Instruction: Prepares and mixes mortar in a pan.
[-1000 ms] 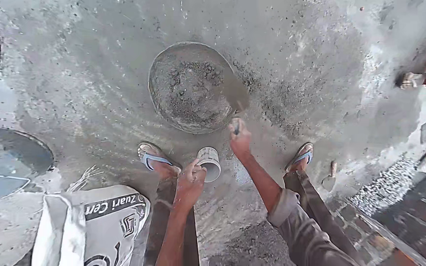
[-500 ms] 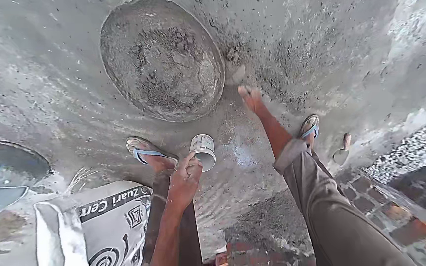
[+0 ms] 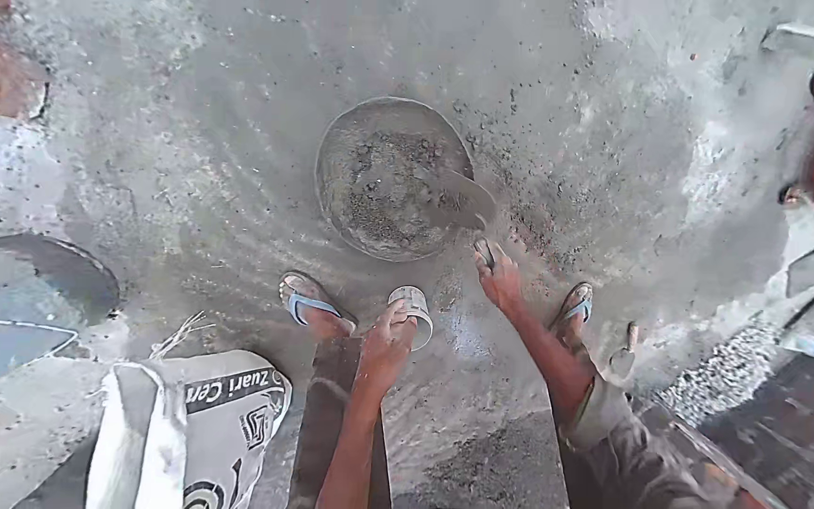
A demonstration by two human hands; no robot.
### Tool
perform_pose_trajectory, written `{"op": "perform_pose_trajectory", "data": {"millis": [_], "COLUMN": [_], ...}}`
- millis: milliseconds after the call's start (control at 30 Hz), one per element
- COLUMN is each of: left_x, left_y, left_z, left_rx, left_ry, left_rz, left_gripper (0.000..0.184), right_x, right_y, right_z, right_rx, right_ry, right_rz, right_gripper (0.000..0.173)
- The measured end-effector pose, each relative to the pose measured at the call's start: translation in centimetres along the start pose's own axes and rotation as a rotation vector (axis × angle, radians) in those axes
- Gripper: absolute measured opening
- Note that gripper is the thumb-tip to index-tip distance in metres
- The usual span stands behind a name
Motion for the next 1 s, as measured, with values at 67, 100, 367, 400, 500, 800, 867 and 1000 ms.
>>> {"op": "perform_pose_trajectory", "data": {"millis": [67,100,367,400,500,800,867,1000], "left_x": [0.1,-0.3,-1.1,-1.5,-1.5,-1.8,-1.3,-1.5], "left_y": [1.7,2.5,6.2,6.1,6.8,7.0,6.8,5.9], "left_z": [-0.3,-0.7,-0.9,-0.8,0.1,-1.5,-1.2,-0.2], "left_rx": [-0.049,-0.065,-0.163,-0.166,-0.177,-0.171,-0.149,-0.137], "left_ry": [-0.016,-0.019,-0.05,-0.044,-0.051,-0.061,-0.075,-0.057], "left_rz": [0.026,0.035,0.107,0.087,0.071,0.119,0.121,0.086], "left_gripper": [0.048,0.048,0.046,0.046,0.047,0.046,0.046,0.046], "right_x": [-1.9,-2.4,6.9,5.6,3.0,15.6,16.3,8.6], "right_y": [-1.8,-3.5,-11.1,-9.7,-4.5,1.2,-1.3,1.9], "right_z": [-0.1,0.1,-6.5,-6.3,-7.6,-9.0,-10.1,-9.5], "right_rx": [0.137,0.178,0.252,0.119,-0.334,-0.492,-0.58,-0.694], "right_ry": [-0.08,-0.127,0.065,0.106,0.142,0.245,0.337,0.465], "right_rz": [0.062,0.042,-0.058,-0.042,-0.059,-0.03,-0.105,-0.128], "right_gripper": [0.042,0.041,0.037,0.038,0.048,0.047,0.047,0.042]}}
Point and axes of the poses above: each hand's wrist, its own x-axis towards the middle knuckle, its own y-axis out of the back of the hand, z = x × y, the point moved 6 cm from there along x, towards the middle knuckle, and after that the axes turned 2 degrees about -y, right-handed, at the moved point
